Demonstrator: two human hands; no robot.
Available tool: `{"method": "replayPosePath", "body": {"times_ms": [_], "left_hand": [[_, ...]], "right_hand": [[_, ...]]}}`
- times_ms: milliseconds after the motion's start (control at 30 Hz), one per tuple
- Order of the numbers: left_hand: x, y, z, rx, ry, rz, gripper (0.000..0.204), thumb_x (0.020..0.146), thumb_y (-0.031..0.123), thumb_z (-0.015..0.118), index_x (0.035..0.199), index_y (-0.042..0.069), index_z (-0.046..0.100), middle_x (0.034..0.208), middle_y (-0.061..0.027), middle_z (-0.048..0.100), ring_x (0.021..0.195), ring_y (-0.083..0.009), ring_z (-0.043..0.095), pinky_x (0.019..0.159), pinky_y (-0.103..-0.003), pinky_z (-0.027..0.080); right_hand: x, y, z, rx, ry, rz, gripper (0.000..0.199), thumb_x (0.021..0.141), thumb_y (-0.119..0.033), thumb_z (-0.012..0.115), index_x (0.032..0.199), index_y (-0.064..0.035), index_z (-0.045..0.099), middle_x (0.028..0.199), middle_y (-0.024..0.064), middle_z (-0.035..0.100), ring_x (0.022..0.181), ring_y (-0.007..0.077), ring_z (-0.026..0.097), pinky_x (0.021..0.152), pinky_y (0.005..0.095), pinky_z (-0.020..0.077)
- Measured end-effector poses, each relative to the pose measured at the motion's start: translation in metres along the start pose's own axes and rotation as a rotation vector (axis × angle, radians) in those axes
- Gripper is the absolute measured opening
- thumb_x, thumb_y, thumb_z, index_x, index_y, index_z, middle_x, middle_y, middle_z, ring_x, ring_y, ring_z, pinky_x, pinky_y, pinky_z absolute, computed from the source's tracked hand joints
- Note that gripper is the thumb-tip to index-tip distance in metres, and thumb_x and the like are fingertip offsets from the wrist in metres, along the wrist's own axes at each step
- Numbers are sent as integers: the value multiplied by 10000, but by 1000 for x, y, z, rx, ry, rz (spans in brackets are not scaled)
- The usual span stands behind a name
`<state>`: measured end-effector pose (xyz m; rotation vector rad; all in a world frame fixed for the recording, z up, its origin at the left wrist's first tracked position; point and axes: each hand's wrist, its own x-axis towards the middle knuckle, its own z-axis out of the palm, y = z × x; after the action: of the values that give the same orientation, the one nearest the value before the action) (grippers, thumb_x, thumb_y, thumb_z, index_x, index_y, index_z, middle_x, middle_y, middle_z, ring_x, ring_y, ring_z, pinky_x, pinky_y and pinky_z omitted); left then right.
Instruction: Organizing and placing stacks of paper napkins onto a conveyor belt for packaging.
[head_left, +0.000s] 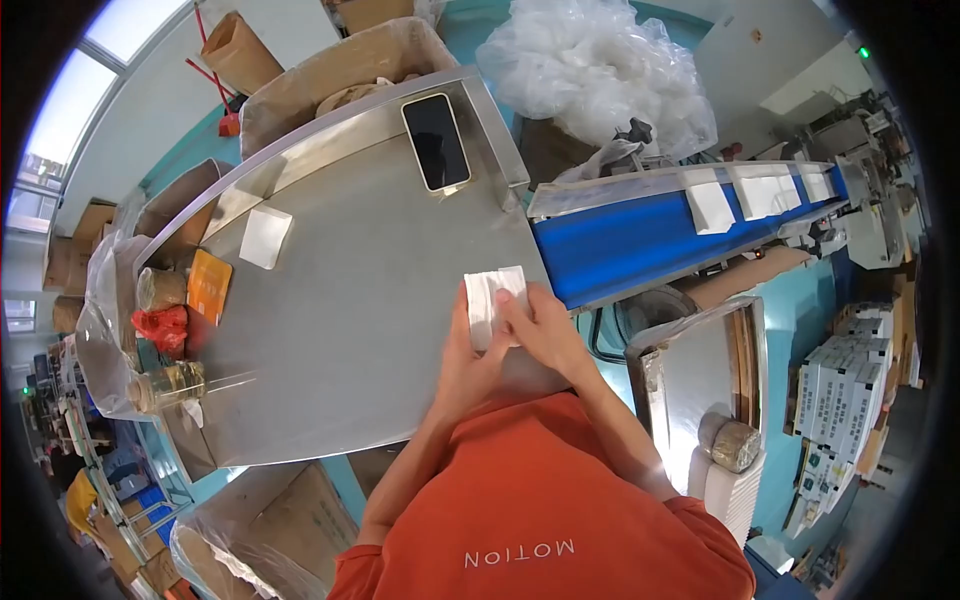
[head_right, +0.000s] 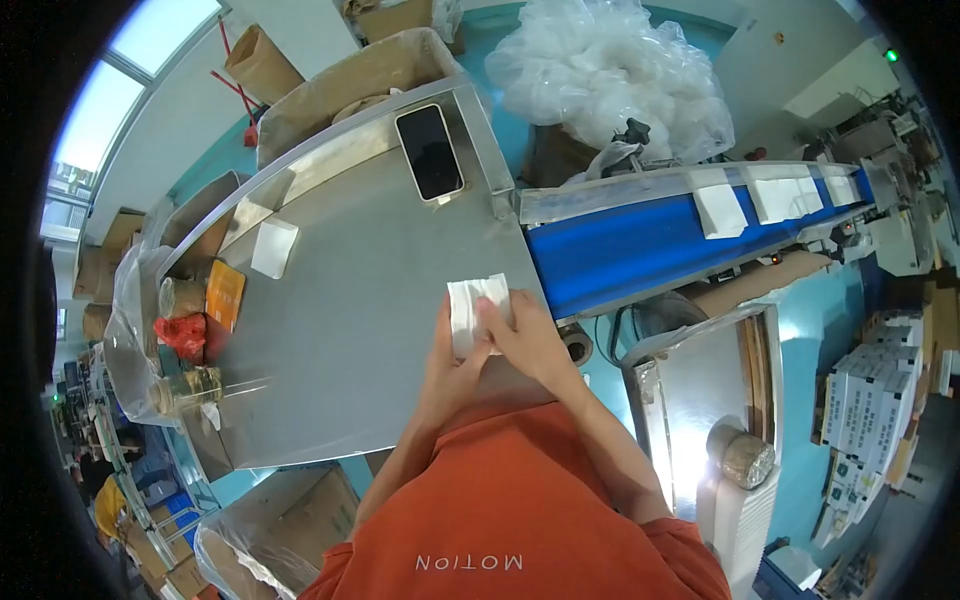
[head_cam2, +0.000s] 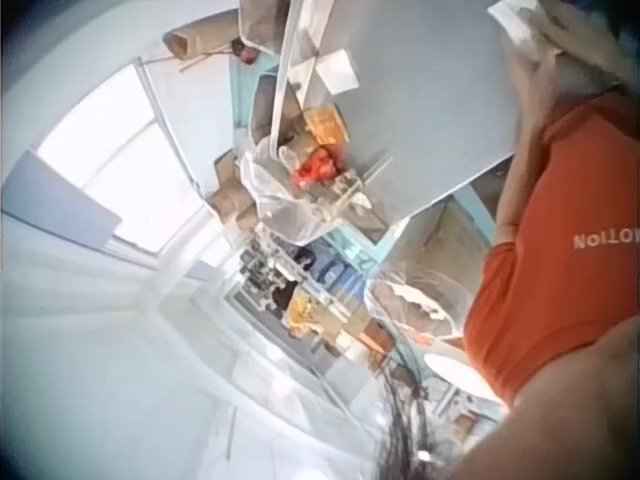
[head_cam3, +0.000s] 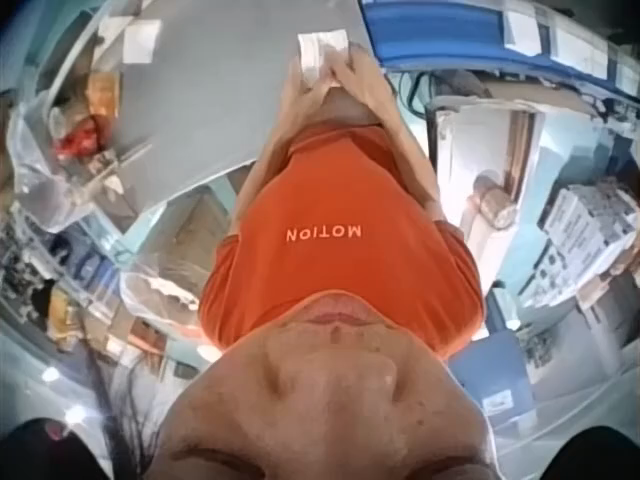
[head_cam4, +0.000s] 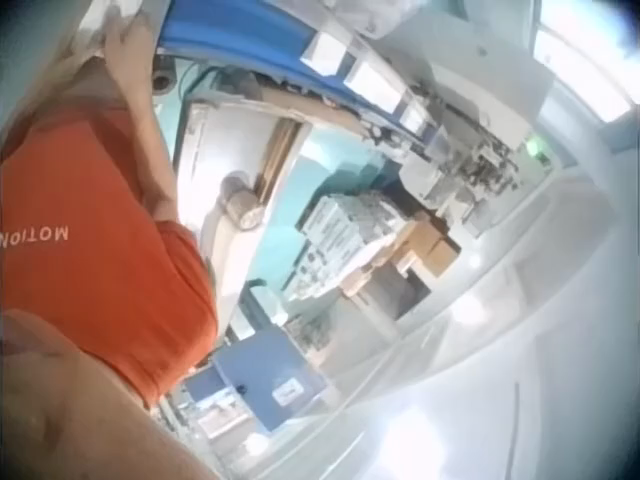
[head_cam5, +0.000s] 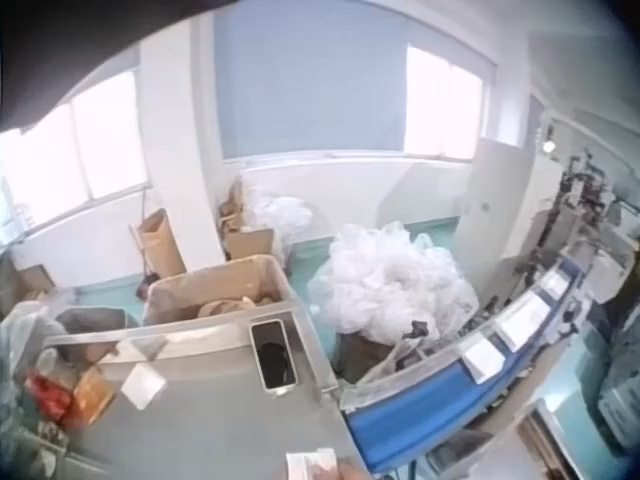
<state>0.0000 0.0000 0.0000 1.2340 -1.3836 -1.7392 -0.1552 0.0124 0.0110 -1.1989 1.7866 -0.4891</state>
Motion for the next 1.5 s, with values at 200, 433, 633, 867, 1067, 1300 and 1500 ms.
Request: {"method": "replayPosePath", "body": {"times_ms": [200,433,633,867,1067,1300,1500], "left_hand": [[-4,13,7,109,73,78,840,886,200,674,1502,-41,156,1392,-210,459,1254,-283,503,1005,-373,436],[4,-3,9,-36,-18,19,756,923,227,640,1496,-38,224,1403,-225,463,1247,-263,506,987,-342,441],[0,4,11,41,-47,-16,782,915,236,651,1516,1,210,1397,-213,477,1230,-252,525,972,-340,457],[-2,21,12,17,-39,-14,807,834,198,743,1438,-24,256,1287,-180,544,1165,-246,570,963,-355,469],[6,-4,12,24,15,165,790,810,196,770,1372,-51,272,1285,-203,531,1148,-260,580,945,-359,481],[16,-6,16,129,30,161,809,781,194,804,1349,-38,276,1274,-206,506,1163,-281,560,953,-370,478],[18,-5,12,90,-21,216,873,771,203,824,1366,-72,248,1248,-174,505,1191,-246,519,992,-361,448]], "right_hand": [[-9,21,7,980,52,129,402,955,-321,601,1102,52,622,937,108,651,788,154,632,673,289,506],[-9,29,-4,932,238,166,488,977,-390,559,1191,48,568,1064,141,643,973,193,633,850,299,500],[-7,35,13,999,-18,225,561,967,-436,574,1262,41,553,1042,83,656,906,130,607,756,262,494],[-13,47,-2,1173,-298,281,428,967,-344,607,1211,4,553,952,27,637,767,98,587,598,244,459],[-17,35,-5,919,-35,164,425,960,-409,592,1142,-27,626,946,11,640,767,82,571,619,227,449],[-6,41,17,917,58,168,430,927,-414,623,1022,5,633,877,59,649,719,103,582,585,236,439],[-9,39,8,922,277,137,246,863,-222,606,925,16,624,814,71,627,704,153,609,603,277,482]]}}
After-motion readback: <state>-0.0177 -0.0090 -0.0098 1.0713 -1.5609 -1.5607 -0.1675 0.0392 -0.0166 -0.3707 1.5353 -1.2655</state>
